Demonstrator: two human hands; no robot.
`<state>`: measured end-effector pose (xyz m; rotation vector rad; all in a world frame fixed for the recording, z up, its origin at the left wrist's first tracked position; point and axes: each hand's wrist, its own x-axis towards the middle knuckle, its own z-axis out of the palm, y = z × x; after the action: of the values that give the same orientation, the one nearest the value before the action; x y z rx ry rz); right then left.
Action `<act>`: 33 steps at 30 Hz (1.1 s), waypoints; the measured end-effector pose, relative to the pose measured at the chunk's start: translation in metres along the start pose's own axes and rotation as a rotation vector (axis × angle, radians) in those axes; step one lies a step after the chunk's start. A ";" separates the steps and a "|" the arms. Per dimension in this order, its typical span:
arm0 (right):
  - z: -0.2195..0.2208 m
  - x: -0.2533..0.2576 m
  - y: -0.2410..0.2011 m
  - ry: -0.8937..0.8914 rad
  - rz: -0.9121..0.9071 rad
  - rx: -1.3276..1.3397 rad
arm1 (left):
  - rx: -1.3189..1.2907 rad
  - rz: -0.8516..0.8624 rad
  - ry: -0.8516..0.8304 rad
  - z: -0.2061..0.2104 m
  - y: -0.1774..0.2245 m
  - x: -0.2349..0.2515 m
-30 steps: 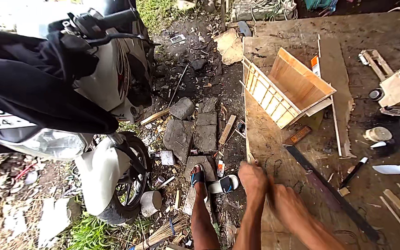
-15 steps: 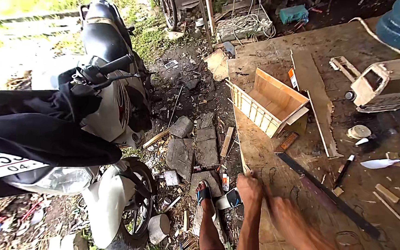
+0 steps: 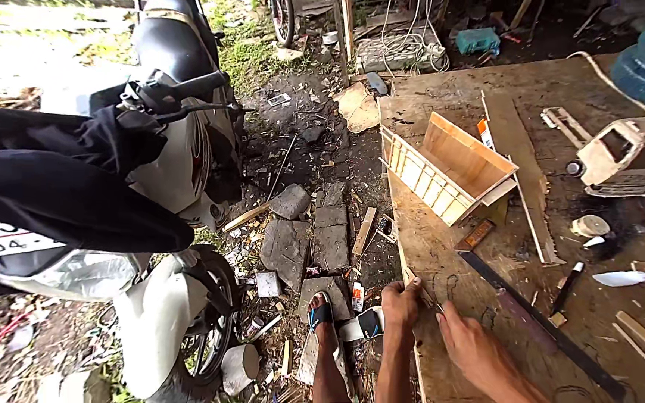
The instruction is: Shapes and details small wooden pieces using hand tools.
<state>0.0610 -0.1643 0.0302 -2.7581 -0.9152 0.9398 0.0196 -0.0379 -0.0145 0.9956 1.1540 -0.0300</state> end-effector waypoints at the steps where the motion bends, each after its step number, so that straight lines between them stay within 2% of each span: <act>1: 0.001 0.001 0.001 -0.003 -0.004 -0.005 | -0.008 -0.007 0.002 0.000 0.000 0.000; 13: 0.001 0.009 0.003 0.033 -0.072 -0.053 | 0.000 -0.010 0.016 0.001 -0.003 0.003; 22: -0.001 0.013 0.008 0.056 -0.137 -0.092 | 0.145 0.004 0.025 0.003 0.003 0.002; 33: -0.005 0.011 -0.002 -0.015 -0.056 -0.140 | 0.145 -0.003 0.027 0.003 0.002 0.002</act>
<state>0.0693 -0.1561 0.0289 -2.8258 -1.0957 0.9228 0.0239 -0.0378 -0.0141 1.1251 1.1909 -0.1044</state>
